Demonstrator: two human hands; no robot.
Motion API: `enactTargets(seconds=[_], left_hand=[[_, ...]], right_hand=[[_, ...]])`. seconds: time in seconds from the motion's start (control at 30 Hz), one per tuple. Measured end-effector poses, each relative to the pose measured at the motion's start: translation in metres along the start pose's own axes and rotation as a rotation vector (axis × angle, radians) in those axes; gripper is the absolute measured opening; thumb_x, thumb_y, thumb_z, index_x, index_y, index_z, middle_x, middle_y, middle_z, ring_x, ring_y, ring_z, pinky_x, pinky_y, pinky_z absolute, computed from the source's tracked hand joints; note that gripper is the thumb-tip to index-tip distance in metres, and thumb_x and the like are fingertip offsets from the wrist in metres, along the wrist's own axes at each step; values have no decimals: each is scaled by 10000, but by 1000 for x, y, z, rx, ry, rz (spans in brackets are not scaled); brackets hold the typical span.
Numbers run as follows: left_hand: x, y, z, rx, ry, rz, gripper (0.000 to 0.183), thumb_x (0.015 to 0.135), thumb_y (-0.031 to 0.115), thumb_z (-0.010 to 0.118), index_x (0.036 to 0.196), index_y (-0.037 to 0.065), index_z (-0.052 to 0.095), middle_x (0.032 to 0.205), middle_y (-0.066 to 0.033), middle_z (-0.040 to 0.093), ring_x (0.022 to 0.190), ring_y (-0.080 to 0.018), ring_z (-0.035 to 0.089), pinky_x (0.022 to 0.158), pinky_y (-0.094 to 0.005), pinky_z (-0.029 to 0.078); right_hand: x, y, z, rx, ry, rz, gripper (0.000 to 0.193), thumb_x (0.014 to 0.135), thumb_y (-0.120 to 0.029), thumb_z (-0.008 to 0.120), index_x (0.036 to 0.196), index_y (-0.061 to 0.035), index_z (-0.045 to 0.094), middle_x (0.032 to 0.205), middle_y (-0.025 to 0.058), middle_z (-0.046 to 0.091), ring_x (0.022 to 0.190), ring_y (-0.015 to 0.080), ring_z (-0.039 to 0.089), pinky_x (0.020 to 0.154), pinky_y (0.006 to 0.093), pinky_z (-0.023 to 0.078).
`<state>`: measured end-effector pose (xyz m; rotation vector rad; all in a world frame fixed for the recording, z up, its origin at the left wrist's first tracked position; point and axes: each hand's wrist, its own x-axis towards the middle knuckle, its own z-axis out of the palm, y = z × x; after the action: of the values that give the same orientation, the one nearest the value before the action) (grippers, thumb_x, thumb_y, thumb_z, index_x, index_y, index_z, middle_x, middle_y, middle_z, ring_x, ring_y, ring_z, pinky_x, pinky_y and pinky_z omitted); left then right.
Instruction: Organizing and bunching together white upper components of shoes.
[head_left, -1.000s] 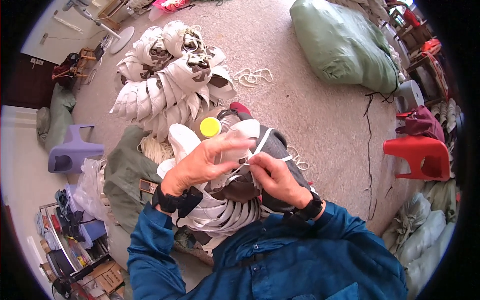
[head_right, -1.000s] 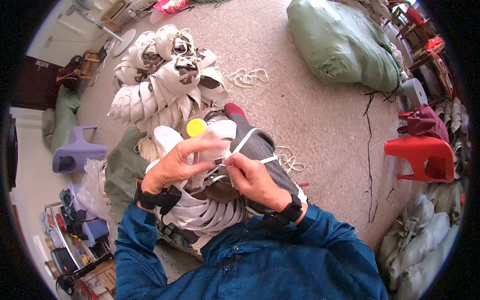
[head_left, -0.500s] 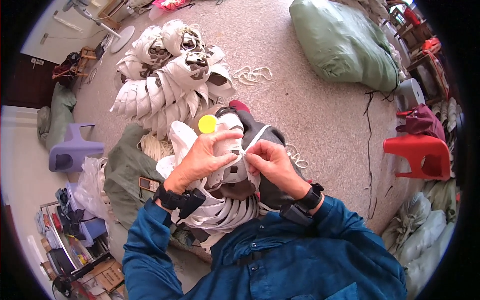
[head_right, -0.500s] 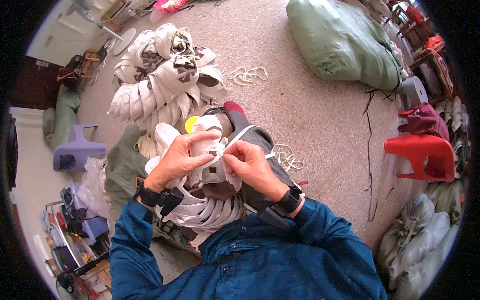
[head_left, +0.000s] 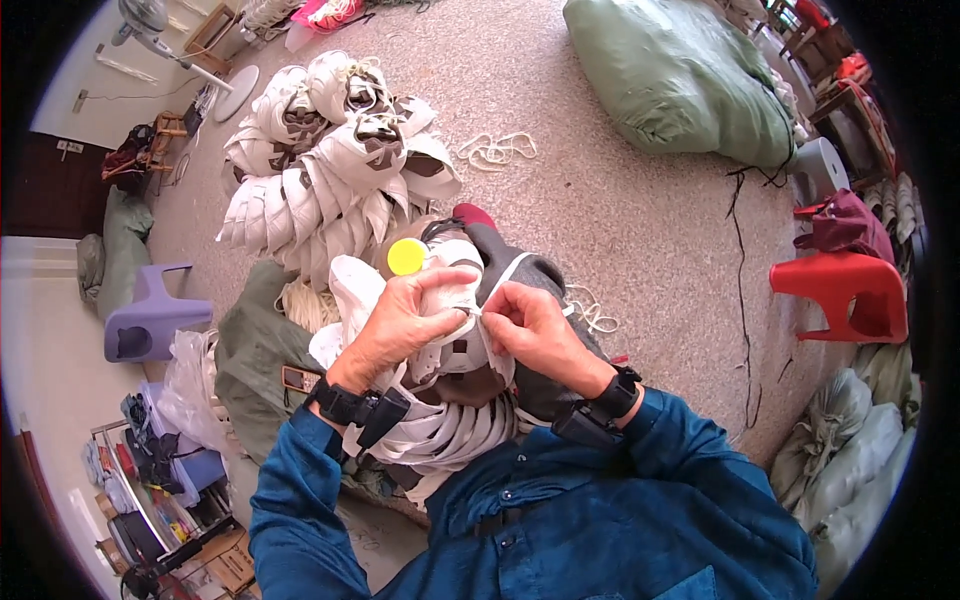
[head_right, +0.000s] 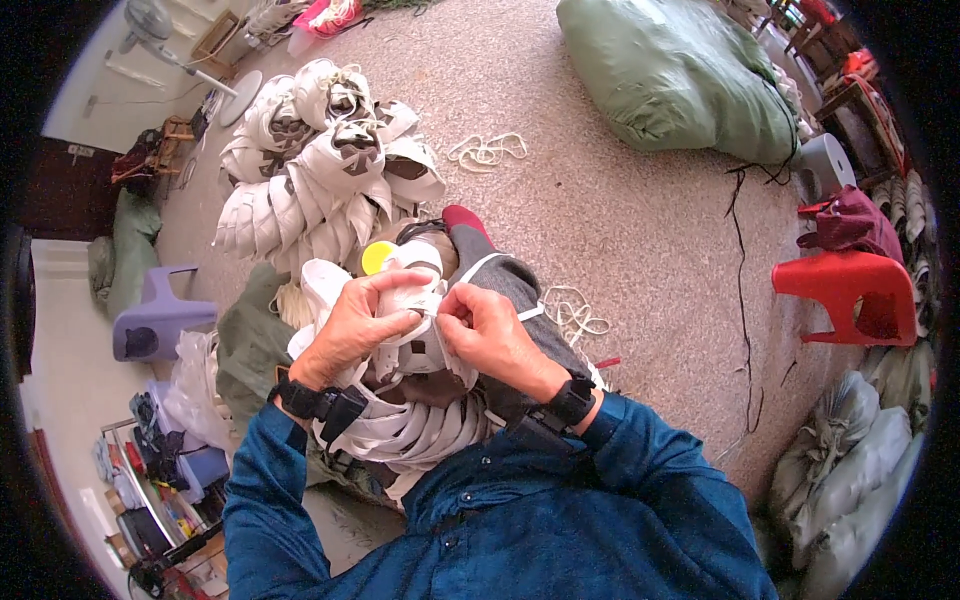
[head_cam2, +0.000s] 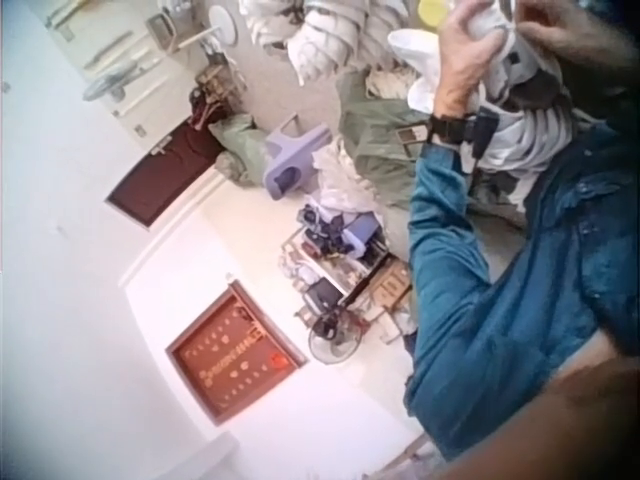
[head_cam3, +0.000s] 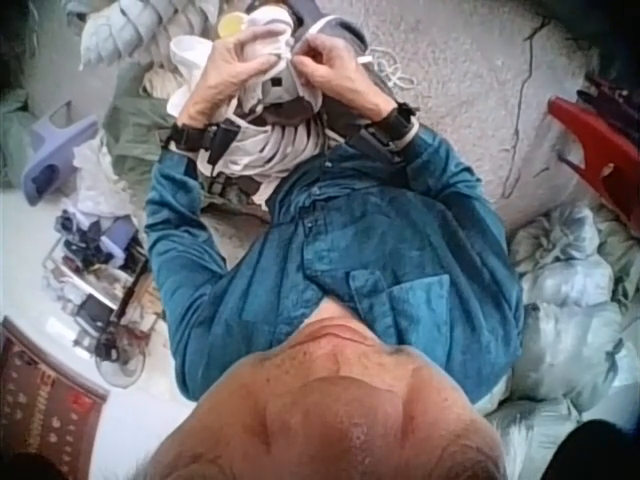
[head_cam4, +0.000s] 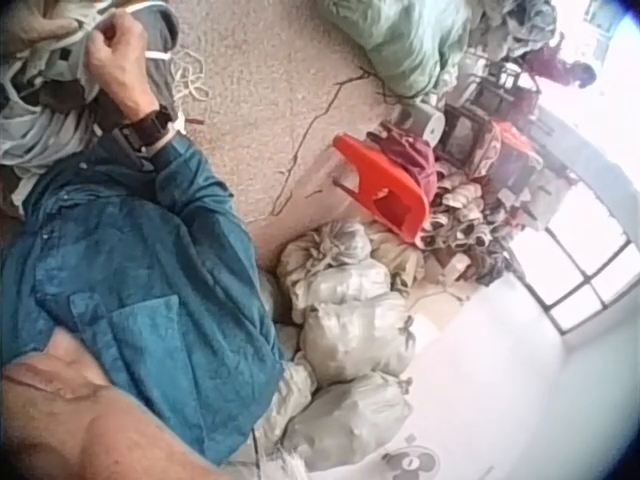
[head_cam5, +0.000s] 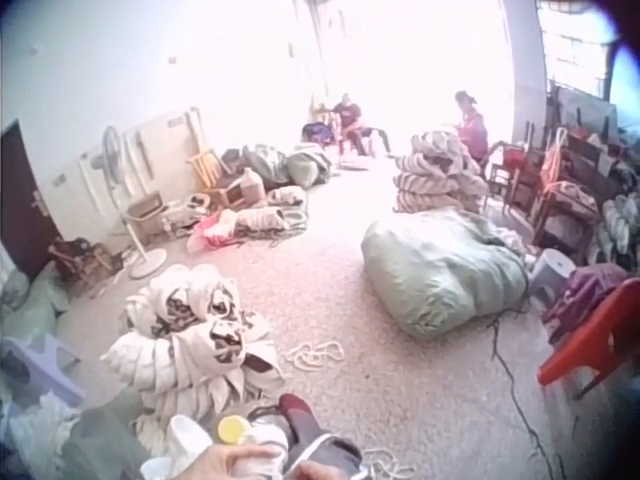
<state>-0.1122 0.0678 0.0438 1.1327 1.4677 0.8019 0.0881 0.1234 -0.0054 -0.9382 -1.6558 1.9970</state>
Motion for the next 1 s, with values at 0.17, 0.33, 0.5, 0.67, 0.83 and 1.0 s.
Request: enactTargets(seconds=[0.17, 0.33, 0.5, 0.67, 0.83, 1.0], left_hand=[[-1, -1, -2, -41, -15, -11, 393, 822, 84, 691, 1212, 41, 673, 1092, -32, 648, 1026, -108, 581, 948, -281, 462], [-3, 2, -2, -123, -45, -47, 389, 846, 68, 685, 1233, 37, 655, 1099, -24, 644, 1014, -99, 584, 927, -265, 473], [-4, 3, -2, -126, -64, -25, 378, 860, 66, 681, 1235, 35, 650, 1126, -28, 643, 1037, -103, 585, 939, -265, 472], [-4, -3, -3, -130, -33, -21, 373, 856, 77, 694, 1226, 38, 658, 1170, -59, 637, 1101, -135, 572, 983, -286, 449], [-3, -3, -2, -146, -39, -9, 380, 841, 61, 701, 1219, 45, 667, 1175, -65, 636, 1117, -149, 568, 1003, -295, 438], [-4, -7, -1, -187, -19, -21, 400, 846, 19, 684, 1243, 19, 637, 1192, -45, 640, 1075, -105, 590, 956, -261, 478]], right_hand=[[1, -1, 0, -162, 18, -130, 97, 929, -78, 608, 917, 18, 611, 748, 5, 613, 643, 75, 586, 576, 232, 482], [1, -11, 1, -365, 78, -304, 87, 849, -68, 632, 871, 14, 614, 733, 167, 631, 655, 254, 643, 602, 355, 491], [10, -6, 3, -234, 44, -273, 69, 877, -59, 644, 886, 10, 638, 698, 47, 604, 646, 89, 562, 580, 269, 462], [4, -16, 1, -419, 32, -292, 94, 891, -86, 649, 893, 8, 639, 704, 29, 610, 652, 81, 556, 585, 267, 465], [-3, -9, 5, -261, 138, -223, 102, 863, -89, 643, 875, 12, 630, 731, 138, 648, 657, 206, 639, 610, 339, 503], [-4, -6, 8, -212, 147, -174, 118, 870, -102, 641, 883, 15, 631, 746, 127, 663, 676, 180, 645, 621, 330, 511]])
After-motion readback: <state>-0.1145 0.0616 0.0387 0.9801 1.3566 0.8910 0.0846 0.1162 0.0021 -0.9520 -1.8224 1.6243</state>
